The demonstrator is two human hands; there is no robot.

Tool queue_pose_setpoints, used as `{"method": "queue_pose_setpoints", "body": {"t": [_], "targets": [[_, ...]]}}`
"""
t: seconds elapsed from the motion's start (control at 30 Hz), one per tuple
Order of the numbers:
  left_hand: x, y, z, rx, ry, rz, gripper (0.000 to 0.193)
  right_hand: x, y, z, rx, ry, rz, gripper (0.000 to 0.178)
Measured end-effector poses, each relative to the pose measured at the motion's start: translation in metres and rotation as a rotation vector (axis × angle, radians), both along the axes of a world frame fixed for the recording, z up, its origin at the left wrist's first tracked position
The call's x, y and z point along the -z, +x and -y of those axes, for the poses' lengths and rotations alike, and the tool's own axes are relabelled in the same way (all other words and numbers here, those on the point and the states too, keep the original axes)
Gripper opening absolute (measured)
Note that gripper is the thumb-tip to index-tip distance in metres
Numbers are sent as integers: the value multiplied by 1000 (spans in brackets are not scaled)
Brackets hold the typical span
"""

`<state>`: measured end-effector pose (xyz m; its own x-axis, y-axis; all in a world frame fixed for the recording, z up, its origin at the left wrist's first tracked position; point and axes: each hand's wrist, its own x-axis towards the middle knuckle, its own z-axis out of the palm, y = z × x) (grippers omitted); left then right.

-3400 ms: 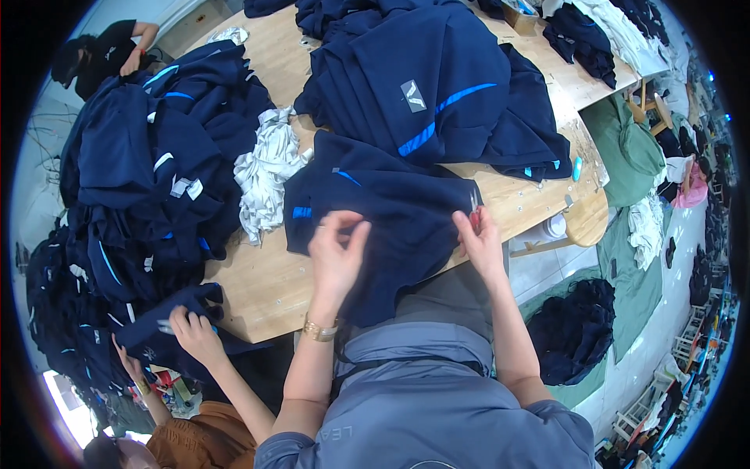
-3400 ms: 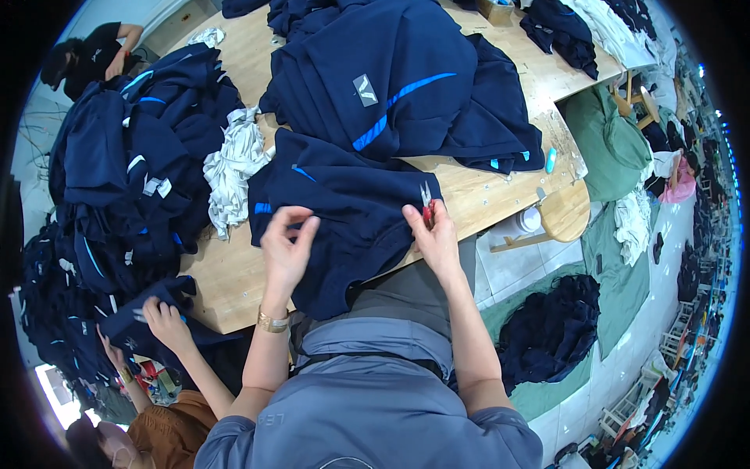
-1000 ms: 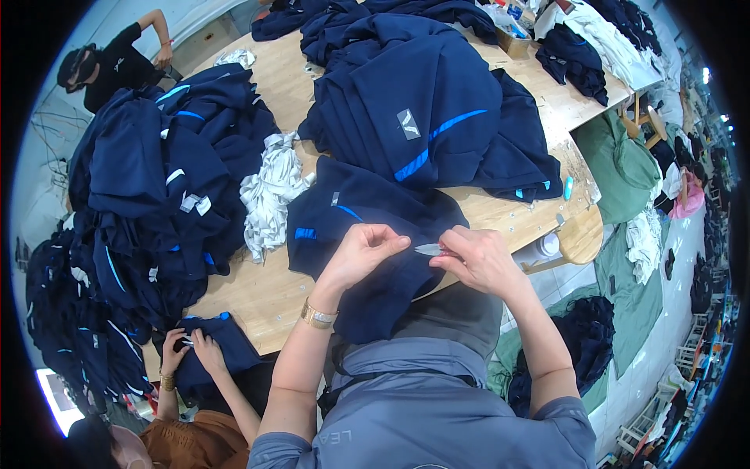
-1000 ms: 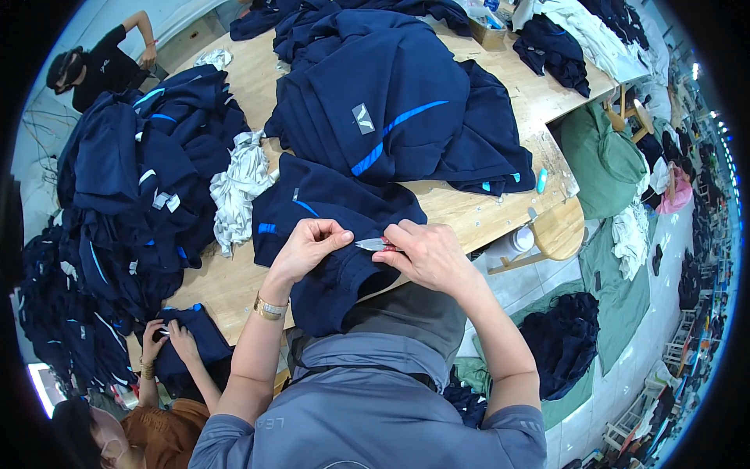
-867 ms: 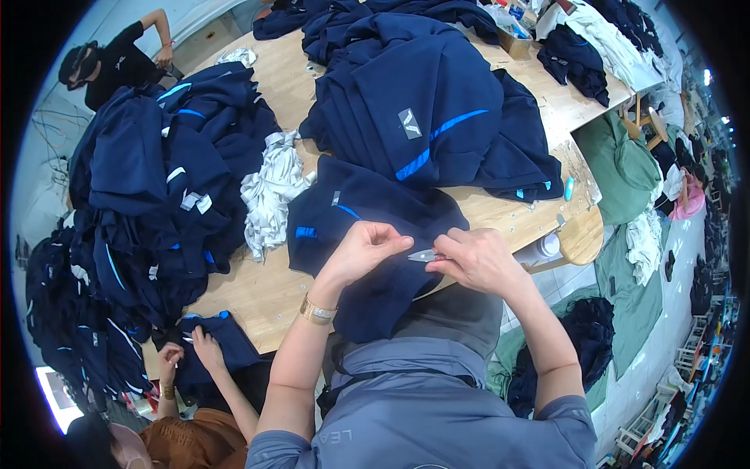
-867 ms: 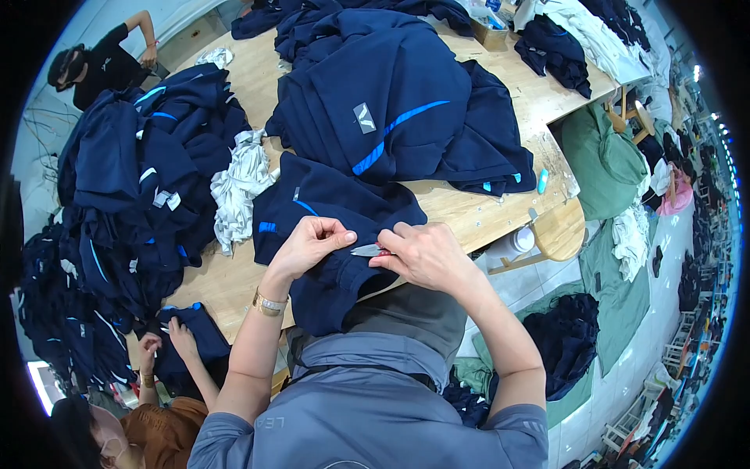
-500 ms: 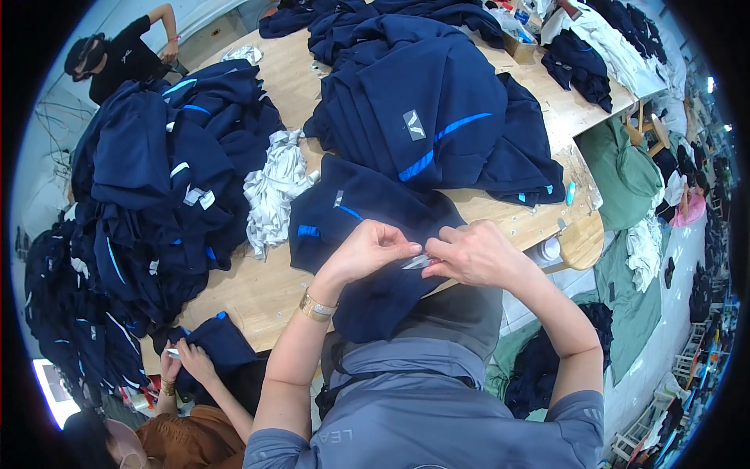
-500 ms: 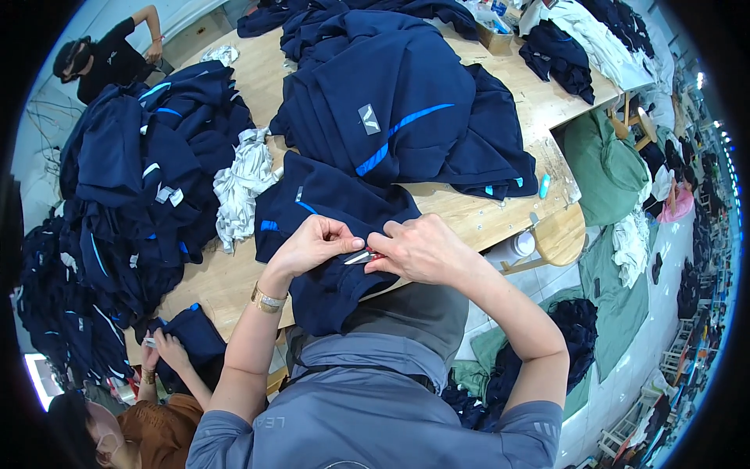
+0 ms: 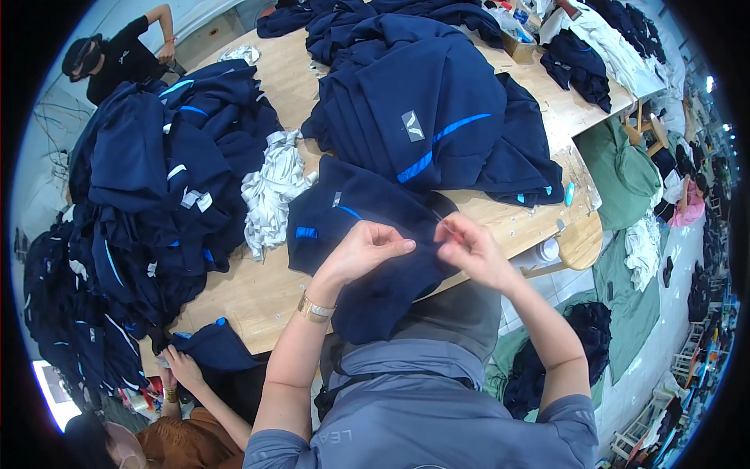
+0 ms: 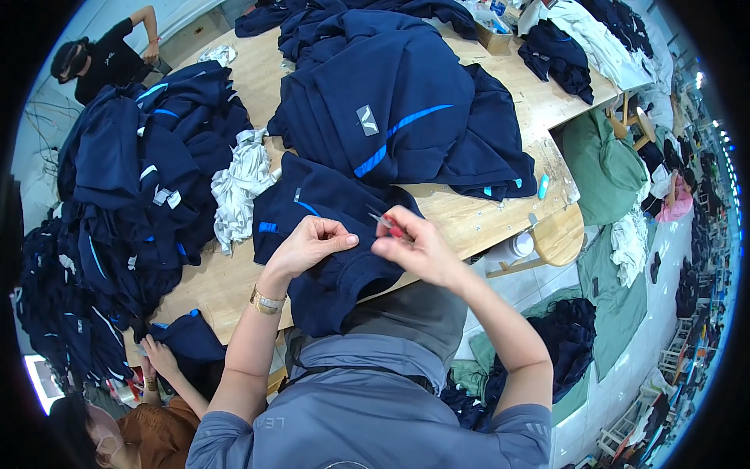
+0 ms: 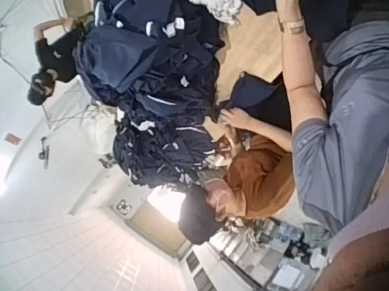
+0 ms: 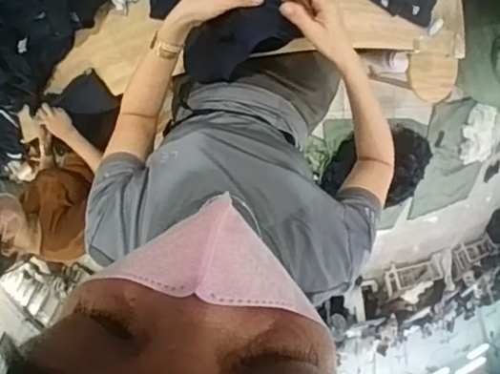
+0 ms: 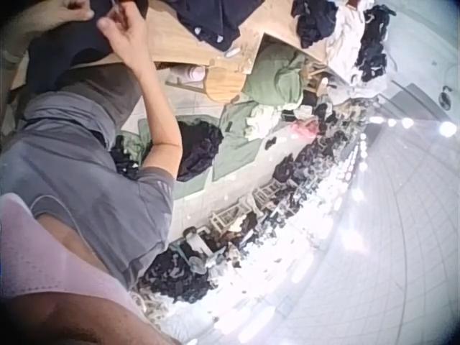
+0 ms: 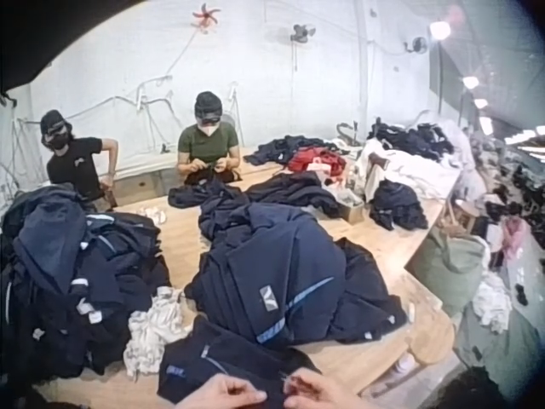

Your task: Trimming excess threads and loose ends from blue athletic garments using thread nippers.

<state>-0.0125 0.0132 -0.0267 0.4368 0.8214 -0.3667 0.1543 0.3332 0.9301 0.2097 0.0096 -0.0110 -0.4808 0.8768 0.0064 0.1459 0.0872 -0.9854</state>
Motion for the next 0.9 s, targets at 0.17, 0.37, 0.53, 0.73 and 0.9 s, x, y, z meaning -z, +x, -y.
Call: {"method": "queue_pose_setpoints", "body": {"t": [0.17, 0.37, 0.53, 0.73, 0.9], "targets": [[7, 2, 1, -25, 3, 7, 26, 16, -22, 11, 16, 331, 70, 13], [6, 3, 7, -71, 9, 5, 30, 16, -16, 12, 206, 22, 61, 8], [6, 0, 8, -85, 32, 79, 31, 10, 2, 12, 66, 209, 181, 27], [1, -2, 6, -33, -14, 77, 29, -1, 6, 5, -80, 576, 527, 39], [-2, -1, 5, -12, -6, 50, 29, 2, 8, 2, -120, 665, 583, 39]]}}
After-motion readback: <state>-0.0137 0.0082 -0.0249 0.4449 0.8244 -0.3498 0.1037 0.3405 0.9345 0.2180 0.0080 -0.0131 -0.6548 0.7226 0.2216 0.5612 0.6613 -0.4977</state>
